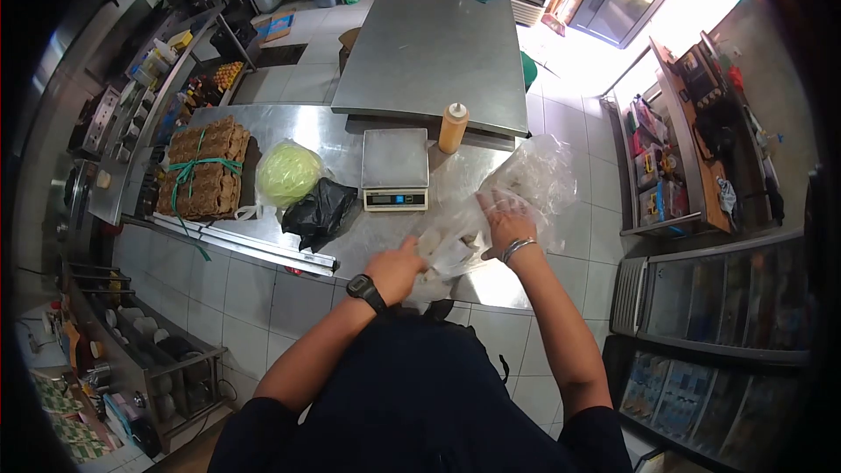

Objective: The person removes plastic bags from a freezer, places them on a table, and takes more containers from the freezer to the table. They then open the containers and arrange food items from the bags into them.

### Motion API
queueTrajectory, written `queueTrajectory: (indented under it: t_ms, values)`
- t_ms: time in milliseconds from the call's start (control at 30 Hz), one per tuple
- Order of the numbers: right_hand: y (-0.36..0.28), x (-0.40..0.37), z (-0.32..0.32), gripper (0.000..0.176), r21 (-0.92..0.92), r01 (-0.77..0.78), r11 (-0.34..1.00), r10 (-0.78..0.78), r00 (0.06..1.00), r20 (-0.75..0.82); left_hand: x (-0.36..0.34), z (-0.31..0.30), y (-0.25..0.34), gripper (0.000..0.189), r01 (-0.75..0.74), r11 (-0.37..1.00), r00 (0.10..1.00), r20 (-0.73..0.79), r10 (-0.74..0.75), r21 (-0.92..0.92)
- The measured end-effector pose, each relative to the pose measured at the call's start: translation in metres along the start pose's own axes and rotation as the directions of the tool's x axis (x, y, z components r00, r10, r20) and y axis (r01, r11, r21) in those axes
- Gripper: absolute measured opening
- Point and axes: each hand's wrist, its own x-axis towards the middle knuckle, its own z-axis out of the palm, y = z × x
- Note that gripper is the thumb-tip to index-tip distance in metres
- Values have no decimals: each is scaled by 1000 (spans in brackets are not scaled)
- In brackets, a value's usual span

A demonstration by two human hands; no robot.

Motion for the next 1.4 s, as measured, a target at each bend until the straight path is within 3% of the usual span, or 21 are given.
queueTrajectory:
  t_ms: [67, 133, 167, 233, 333, 367, 400, 467, 533, 600, 700, 733, 800, 867, 900, 967, 1033, 1167, 1233, 1367, 1400]
  values:
    - [3, -9, -6, 128, 20, -30, 999, 29, 999, 36, 2, -4, -14, 52, -6, 991, 997, 74, -4, 131]
    - [2, -23, -18, 130, 38, -23, 999, 20, 998, 67, -2, -41, -6, 81, 160, 963, 955, 213, -207, 216]
    - [2, -32, -28, 130, 34, -17, 999, 15, 998, 69, -9, -55, 1, 81, 166, 963, 954, 212, -211, 212]
    - [0, -49, -41, 132, 36, -53, 998, 47, 986, 160, -22, -72, 13, 106, 227, 966, 973, -56, -222, 121]
    - [0, -54, -27, 136, 23, -53, 998, 46, 973, 227, -22, -65, 18, 115, 214, 970, 975, -94, -203, 120]
    - [-5, -57, -24, 118, -39, -43, 998, 49, 982, 183, -21, -58, 20, 115, 211, 970, 976, -88, -201, 119]
    - [-8, -56, -17, 118, -39, -43, 998, 49, 981, 186, -17, -47, 20, 114, 213, 971, 975, -88, -204, 107]
    - [-17, -49, 9, 62, 87, 15, 996, -35, 971, 235, -14, -36, 19, 114, 213, 972, 975, -84, -205, 96]
    - [-37, -45, 23, 21, 179, 184, 967, -209, 969, 134, -13, -33, 21, 110, 133, 972, 953, -294, -71, 194]
    - [-62, -26, 44, 20, 340, 254, 906, -292, 954, 64, -11, -39, 25, 101, 147, 980, 953, -283, -103, 137]
    - [-97, 15, 91, 21, 370, 142, 918, -191, 977, 98, -7, -36, 21, 89, 195, 979, 952, -251, -174, 58]
    - [-106, 21, 120, 23, 284, 166, 945, -104, 970, -221, -6, -35, 19, 87, 227, 973, 949, -231, -213, 33]
    - [-113, 30, 144, 24, 194, 165, 967, -38, 848, -528, -10, -49, 23, 86, 282, 957, 947, -142, -288, -60]
    - [-104, 37, 158, 24, 315, 197, 928, -150, 975, -166, -13, -55, 20, 85, 341, 928, 935, -44, -351, -152]
    - [-96, 31, 148, 24, 314, 201, 928, -156, 975, -161, -18, -53, 18, 85, 288, 939, 948, -83, -308, -190]
    - [-72, 3, 99, 25, 218, 236, 947, -266, 957, 118, -25, -45, 14, 85, 235, 944, 956, -119, -267, -234]
    - [-47, -20, 85, 22, 172, 243, 955, -265, 957, 118, -27, -35, 7, 86, 103, 923, 970, -169, -176, -370]
    - [-16, -42, 81, 17, 82, 255, 964, -266, 943, 198, -30, -37, 10, 88, 80, 886, 981, -120, -150, -456]
    - [-7, -36, 102, 21, -4, 408, 913, -382, 859, 340, -29, -39, 10, 89, 68, 874, 985, -108, -137, -481]
    - [-8, -32, 108, 21, 36, 318, 947, -313, 896, 314, -23, -42, 9, 92, 36, 878, 985, -133, -113, -477]
    - [-10, -30, 110, 19, 112, 281, 953, -299, 929, 219, -21, -43, 8, 93, 30, 877, 987, -125, -102, -479]
